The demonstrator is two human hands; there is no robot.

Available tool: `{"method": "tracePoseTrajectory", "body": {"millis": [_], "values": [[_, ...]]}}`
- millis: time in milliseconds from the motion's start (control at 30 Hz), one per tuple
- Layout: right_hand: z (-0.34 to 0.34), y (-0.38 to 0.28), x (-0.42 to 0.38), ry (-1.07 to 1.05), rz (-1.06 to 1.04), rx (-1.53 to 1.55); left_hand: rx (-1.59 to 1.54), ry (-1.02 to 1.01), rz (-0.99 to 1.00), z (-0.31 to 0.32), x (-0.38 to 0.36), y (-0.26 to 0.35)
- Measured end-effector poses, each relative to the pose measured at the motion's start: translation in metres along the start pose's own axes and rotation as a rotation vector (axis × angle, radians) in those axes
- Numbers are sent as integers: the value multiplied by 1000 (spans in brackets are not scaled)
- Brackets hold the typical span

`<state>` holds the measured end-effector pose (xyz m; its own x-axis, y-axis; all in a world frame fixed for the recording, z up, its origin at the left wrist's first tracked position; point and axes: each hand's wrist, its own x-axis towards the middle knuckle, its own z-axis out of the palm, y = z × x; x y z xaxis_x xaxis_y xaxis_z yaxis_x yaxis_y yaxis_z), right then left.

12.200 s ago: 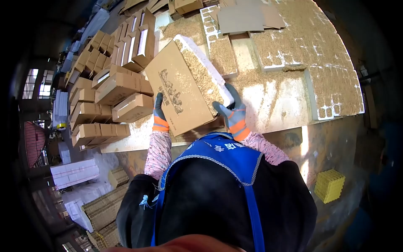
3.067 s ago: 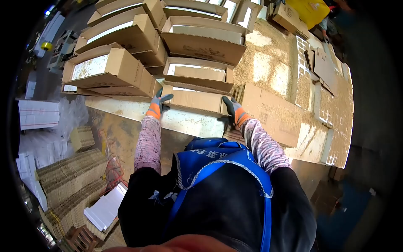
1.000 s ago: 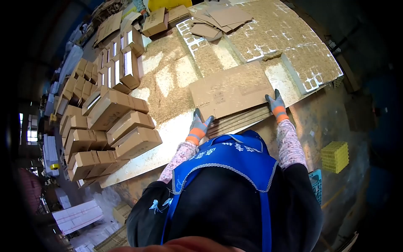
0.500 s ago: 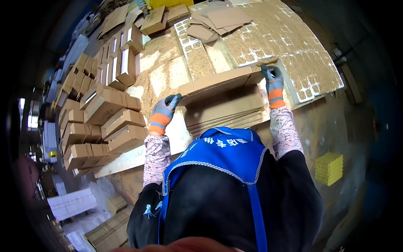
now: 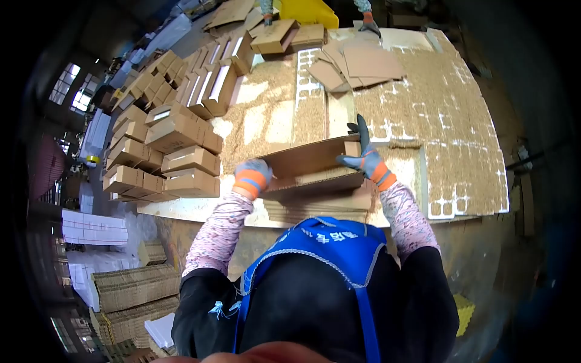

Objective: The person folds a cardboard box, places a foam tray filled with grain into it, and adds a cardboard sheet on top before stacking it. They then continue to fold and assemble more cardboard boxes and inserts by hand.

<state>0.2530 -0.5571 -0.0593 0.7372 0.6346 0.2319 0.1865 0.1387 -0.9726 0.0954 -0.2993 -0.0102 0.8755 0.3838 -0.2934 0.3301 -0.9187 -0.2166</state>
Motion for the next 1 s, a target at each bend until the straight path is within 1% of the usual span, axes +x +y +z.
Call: {"method": "tracePoseTrajectory", "body": {"millis": [33, 67, 100, 133, 167, 200, 233, 300, 333, 367, 433, 467, 500, 533, 567, 600, 633, 667, 700, 767, 800, 833, 900, 933, 967, 1000], "values": [[-1, 1, 6, 46, -116, -140, -7, -100, -11, -1, 4, 5], [-5, 4, 14, 64, -294, -242, -2, -78, -18, -3, 9, 3], [-10, 5, 14, 72, -275, -360, -100, -149, 7, -6, 12, -2], [-12, 0, 16, 34, -337, -567, -200, -224, 33, -12, 10, -6], [-12, -13, 17, -4, -394, -774, -196, -211, 29, -23, 4, -11], [-12, -27, 14, -38, -442, -893, -417, -325, 183, -33, -6, -16], [-13, -31, 13, -32, -447, -892, -637, -441, 343, -38, -14, -19], [-16, -34, 8, -146, -571, -937, -566, -342, 479, -21, -25, -23], [-14, -36, 5, -137, -604, -877, -370, -237, 423, -19, -33, -14], [-14, -37, 2, -144, -583, -810, -238, -197, 362, -19, -34, -6], [-18, -7, -4, -137, -340, -502, -165, -81, 269, -26, -32, 4], [-20, 1, 0, -171, -700, -584, -162, -70, 280, -26, -31, 5], [-19, 8, -5, -160, -701, -591, -103, 166, 362, -23, -30, 3], [-15, 7, -8, -96, -471, -431, -41, 412, 440, -22, -25, -2], [-11, 6, -13, -35, -236, -268, -38, 421, 450, -15, -21, -8], [-6, 6, -18, 19, -167, -194, -66, 597, 545, -5, -16, -13], [-5, 6, -17, 31, -173, -204, -94, 779, 639, -4, -11, -17], [-5, 9, -16, 28, -177, -215, -92, 762, 608, -5, -8, -17], [-4, 12, -14, 26, -182, -224, -91, 770, 620, -3, 1, -16], [-6, 15, -8, 61, -31, -72, -94, 380, 522, -2, 18, -15], [-9, 10, -7, 10, -97, -155, -108, 227, 486, -8, 22, -14], [-8, 6, -5, 20, 31, -8, -118, 182, 441, -12, 25, -13], [-18, 1, 0, -82, 16, -57, -266, 131, 446, -8, 37, -13], [-25, 0, 0, -160, 37, -58, -146, 265, 464, 0, 39, -9], [-20, -10, -3, -148, 28, -51, -130, 268, 470, 5, 38, -7], [-15, -22, -9, -175, 11, -195, -61, 417, 513, 10, 35, -5]]}}
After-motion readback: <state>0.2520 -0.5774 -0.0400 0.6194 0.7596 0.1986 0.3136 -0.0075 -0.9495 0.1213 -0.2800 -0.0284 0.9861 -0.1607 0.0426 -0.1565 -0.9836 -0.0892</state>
